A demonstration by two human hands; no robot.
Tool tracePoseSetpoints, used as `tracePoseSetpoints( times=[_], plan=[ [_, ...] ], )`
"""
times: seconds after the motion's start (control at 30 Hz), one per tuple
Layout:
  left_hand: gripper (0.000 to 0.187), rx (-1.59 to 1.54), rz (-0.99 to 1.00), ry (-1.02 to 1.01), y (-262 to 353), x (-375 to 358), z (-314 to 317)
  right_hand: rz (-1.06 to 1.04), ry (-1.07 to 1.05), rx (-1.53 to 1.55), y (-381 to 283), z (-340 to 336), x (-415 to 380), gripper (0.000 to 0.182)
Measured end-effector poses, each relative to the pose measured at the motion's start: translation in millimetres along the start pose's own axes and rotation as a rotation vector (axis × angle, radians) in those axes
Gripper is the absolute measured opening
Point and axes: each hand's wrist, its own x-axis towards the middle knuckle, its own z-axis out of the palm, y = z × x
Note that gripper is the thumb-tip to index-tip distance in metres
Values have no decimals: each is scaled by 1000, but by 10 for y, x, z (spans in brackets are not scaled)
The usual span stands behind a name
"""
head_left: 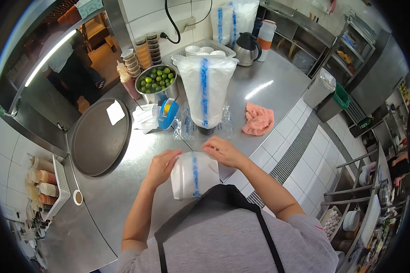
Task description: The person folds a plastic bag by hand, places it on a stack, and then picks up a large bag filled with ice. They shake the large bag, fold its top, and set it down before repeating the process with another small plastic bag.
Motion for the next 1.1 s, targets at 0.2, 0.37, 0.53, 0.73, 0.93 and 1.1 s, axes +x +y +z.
tracePoseSetpoints(
  times=[0.2,0.37,0.53,0.73,0.93,1.1],
  plan=[
    [24,-108,-191,163,-167,406,-137,-172,223,-241,-141,-190,168,18],
    [21,-356,-365,172,-173,594,-168,-25,301,-100,-383,-170,244,10],
    [37,-199,-302,56,-156,627,-289,76,138,-78,-251,-220,224,20],
    [55,-426,-39,-266,-136,754,-494,-155,394,-53,-513,-235,382,19],
    [19,-306,124,32,415,1032,-857,-88,285,36,-729,-553,535,12],
    [12,-535,-16,324,805,1120,-851,-181,382,-50,-1021,-720,521,11]
  ],
)
